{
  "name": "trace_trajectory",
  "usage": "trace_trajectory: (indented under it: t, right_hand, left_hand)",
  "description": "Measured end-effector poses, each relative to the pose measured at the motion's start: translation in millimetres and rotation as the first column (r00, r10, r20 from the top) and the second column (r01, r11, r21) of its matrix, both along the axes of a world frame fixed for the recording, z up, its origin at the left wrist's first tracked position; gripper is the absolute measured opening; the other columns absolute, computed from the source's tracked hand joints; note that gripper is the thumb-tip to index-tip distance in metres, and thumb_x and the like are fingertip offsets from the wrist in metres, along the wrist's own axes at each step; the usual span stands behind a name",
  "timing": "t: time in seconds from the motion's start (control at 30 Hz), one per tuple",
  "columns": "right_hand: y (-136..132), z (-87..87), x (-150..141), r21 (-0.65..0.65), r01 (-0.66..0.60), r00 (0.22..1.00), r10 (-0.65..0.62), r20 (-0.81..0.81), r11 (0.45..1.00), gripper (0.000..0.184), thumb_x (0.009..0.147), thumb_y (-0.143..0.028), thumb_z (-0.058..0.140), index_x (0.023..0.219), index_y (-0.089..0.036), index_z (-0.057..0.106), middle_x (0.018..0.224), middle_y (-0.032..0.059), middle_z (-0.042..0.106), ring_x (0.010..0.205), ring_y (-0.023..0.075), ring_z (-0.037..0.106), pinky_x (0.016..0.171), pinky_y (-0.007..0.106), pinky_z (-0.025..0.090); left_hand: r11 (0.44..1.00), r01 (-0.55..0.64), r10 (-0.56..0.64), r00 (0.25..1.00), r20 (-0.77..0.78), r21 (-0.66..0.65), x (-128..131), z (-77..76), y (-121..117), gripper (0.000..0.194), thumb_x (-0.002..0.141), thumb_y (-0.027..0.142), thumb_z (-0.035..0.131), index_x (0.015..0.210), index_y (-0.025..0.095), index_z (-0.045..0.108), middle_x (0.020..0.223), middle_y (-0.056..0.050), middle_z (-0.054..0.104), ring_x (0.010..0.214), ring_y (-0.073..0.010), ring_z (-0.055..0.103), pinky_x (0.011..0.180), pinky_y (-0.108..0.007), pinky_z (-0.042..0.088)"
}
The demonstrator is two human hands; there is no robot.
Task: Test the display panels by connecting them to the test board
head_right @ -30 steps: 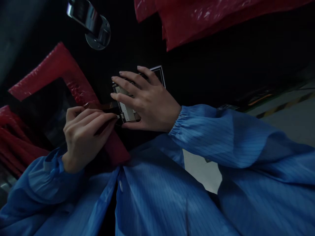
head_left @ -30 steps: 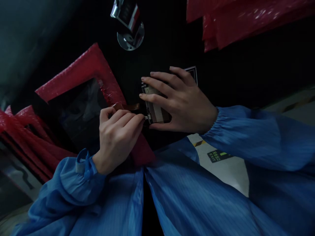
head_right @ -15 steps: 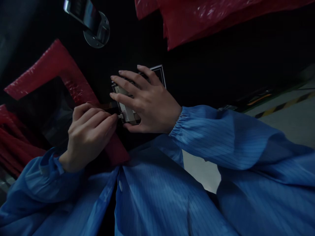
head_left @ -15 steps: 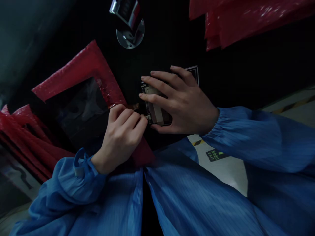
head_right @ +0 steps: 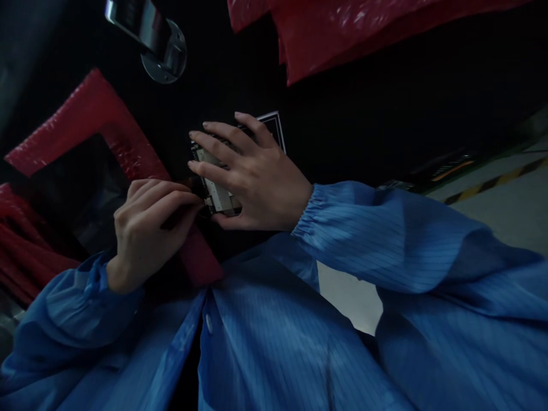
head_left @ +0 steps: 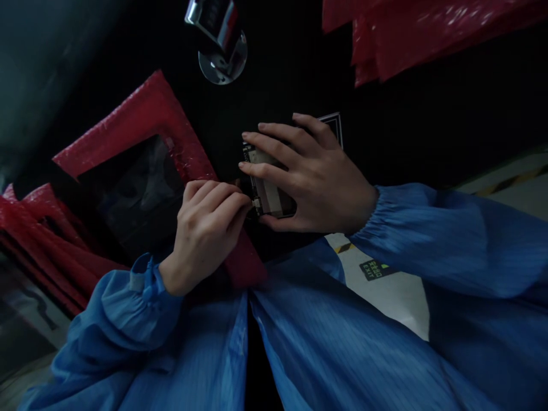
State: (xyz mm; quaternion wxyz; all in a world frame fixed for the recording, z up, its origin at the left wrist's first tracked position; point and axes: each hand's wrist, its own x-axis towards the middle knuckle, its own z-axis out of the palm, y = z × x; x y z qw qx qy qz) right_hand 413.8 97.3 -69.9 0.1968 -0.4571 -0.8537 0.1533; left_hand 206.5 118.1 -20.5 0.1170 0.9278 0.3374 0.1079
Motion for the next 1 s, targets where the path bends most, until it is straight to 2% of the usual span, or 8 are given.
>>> trace_trajectory:
  t: [0.13,0.33,0.47,0.57,0.63,0.73,0.87,1.0]
  right_hand:
    - [0,0.3,-1,-0.051,-0.005,0.998,0.002,-0.057,0.999,0.068,0.081,-0.055,0.066,0.139,-0.025,0.049,0.159,0.0063,0.035,0.146,0.033,0.032,0.119,0.059,0.019]
    - [5,-4.8,2,0.004,-0.047,0.997,0.047,-0.066,0.999,0.069,0.08,-0.052,0.067,0.138,-0.016,0.053,0.155,0.0153,0.04,0.144,0.0358,0.034,0.117,0.061,0.023]
    - [27,-5.1,18,0.026,-0.26,0.961,0.261,-0.089,0.965,0.064,0.086,-0.06,0.049,0.137,-0.022,0.056,0.155,0.0067,0.042,0.141,0.0325,0.039,0.117,0.06,0.022]
    - [38,11.6,33,0.001,-0.369,0.929,0.369,-0.034,0.93,0.065,0.09,-0.064,0.037,0.136,-0.022,0.057,0.154,0.0045,0.043,0.14,0.034,0.039,0.117,0.06,0.017]
    - [32,28.1,37,-0.01,-0.293,0.956,0.293,-0.024,0.956,0.068,0.09,-0.062,0.045,0.142,-0.018,0.051,0.155,0.0092,0.042,0.14,0.0358,0.039,0.116,0.061,0.02]
    - [2,45.6,28,0.001,0.072,0.991,-0.071,-0.112,0.997,0.062,0.087,-0.05,0.061,0.139,-0.017,0.052,0.14,0.0124,0.057,0.126,0.0315,0.054,0.105,0.051,0.043]
    - [-42,38.1,-4,-0.064,0.404,0.9,-0.409,-0.153,0.913,0.016,0.088,-0.031,0.063,0.096,-0.017,0.066,0.092,0.0052,0.068,0.083,0.0195,0.066,0.071,0.03,0.052]
    - [-58,17.7,-32,-0.027,0.549,0.828,-0.548,-0.121,0.835,0.009,0.085,-0.026,0.065,0.087,-0.017,0.065,0.084,0.0043,0.067,0.075,0.0184,0.064,0.065,0.029,0.049]
  left_hand:
    - [1.0,0.015,-0.014,0.999,0.037,-0.007,5,-0.6,-3,0.013,0.092,0.011,0.058,0.083,0.02,0.062,0.084,-0.003,0.071,0.077,-0.0192,0.065,0.076,-0.036,0.049]
    - [1.0,0.021,-0.021,1.0,-0.01,0.006,5,-0.9,-4,0.01,0.091,0.012,0.058,0.084,0.014,0.065,0.083,-0.007,0.072,0.077,-0.0221,0.064,0.076,-0.039,0.048]
    - [0.986,0.11,-0.119,0.991,-0.068,-0.125,-2,15.7,1,0.011,0.092,0.018,0.06,0.099,0.018,0.069,0.103,-0.007,0.073,0.091,-0.0231,0.065,0.082,-0.04,0.047]
    - [0.989,0.112,-0.118,0.99,-0.072,-0.093,-5,26.5,2,0.016,0.093,0.017,0.058,0.102,0.02,0.07,0.107,-0.006,0.072,0.093,-0.023,0.064,0.082,-0.04,0.045]
    - [0.989,0.133,-0.136,0.989,-0.053,-0.064,-3,26.3,4,0.014,0.093,0.016,0.057,0.097,0.019,0.07,0.101,-0.006,0.071,0.09,-0.0234,0.063,0.08,-0.04,0.044]
    - [0.977,0.213,-0.213,0.977,-0.022,-0.016,5,15.8,10,0.014,0.093,0.015,0.055,0.095,0.017,0.069,0.098,-0.006,0.07,0.09,-0.0251,0.061,0.078,-0.04,0.042]
    - [0.947,0.309,-0.309,0.951,-0.011,0.083,14,-2.1,22,0.018,0.096,0.013,0.049,0.097,0.015,0.067,0.099,-0.008,0.069,0.094,-0.0254,0.059,0.078,-0.039,0.039]
    - [0.919,0.368,-0.37,0.929,-0.015,0.141,14,-11.4,30,0.017,0.097,0.017,0.048,0.092,0.015,0.064,0.093,-0.007,0.068,0.093,-0.0257,0.059,0.078,-0.04,0.037]
